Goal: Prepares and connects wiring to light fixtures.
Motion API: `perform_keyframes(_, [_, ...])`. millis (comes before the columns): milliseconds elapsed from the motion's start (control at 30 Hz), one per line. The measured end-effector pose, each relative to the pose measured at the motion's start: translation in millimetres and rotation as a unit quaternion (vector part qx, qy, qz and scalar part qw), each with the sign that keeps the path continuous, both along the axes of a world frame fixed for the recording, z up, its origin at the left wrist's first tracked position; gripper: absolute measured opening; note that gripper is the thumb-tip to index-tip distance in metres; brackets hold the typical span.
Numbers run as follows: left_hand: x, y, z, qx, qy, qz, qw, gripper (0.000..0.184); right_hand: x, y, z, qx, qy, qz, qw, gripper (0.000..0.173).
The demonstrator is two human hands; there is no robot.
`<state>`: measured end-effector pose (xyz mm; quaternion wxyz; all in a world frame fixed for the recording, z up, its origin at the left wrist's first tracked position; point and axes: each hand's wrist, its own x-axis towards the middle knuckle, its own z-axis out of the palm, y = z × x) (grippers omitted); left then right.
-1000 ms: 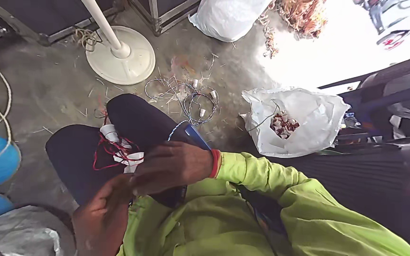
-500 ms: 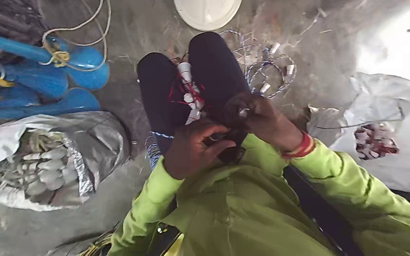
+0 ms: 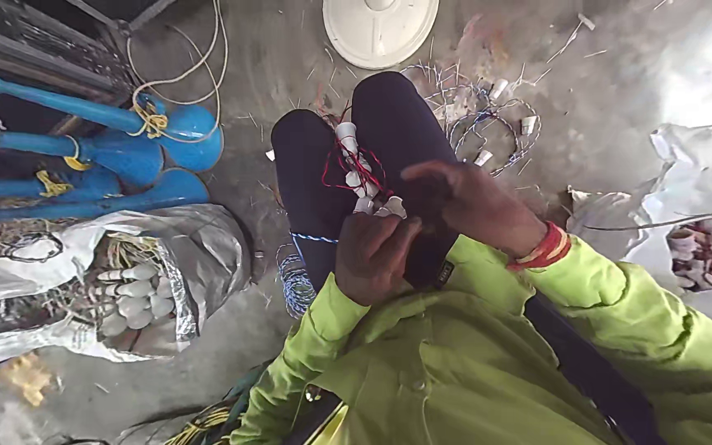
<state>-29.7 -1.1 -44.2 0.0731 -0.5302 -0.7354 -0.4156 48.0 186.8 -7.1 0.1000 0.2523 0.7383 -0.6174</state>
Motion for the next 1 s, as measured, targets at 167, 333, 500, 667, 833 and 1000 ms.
perform_keyframes(167, [-5, 0, 14, -0.014, -0.154, 0.059, 0.986, 0.014, 17, 0, -3, 0.086, 0.159, -0.024, 0.983, 0.030])
perform_keyframes(333, [-6, 2, 26, -0.021, -0.261, 0.039, 0.964, 0.013, 25, -6, -18, 0.198, 0.258, 0.050, 0.944, 0.025])
perform_keyframes(500, [-8, 1, 28, -0.019, -0.258, 0.036, 0.965, 0.012, 25, -13, -21, 0.131, 0.233, 0.010, 0.964, 0.018])
perform_keyframes(667, [-11, 6, 23, 0.002, -0.198, 0.038, 0.980, 0.010, 23, -26, -18, 0.116, 0.186, -0.074, 0.973, 0.022])
perform_keyframes(833, [-7, 12, 25, -0.021, -0.151, 0.014, 0.988, 0.012, 19, -33, -18, 0.146, 0.163, -0.108, 0.970, 0.019])
perform_keyframes(1000, [-6, 11, 29, -0.008, -0.295, 0.016, 0.955, 0.015, 18, -33, -12, 0.099, 0.170, -0.116, 0.974, 0.036])
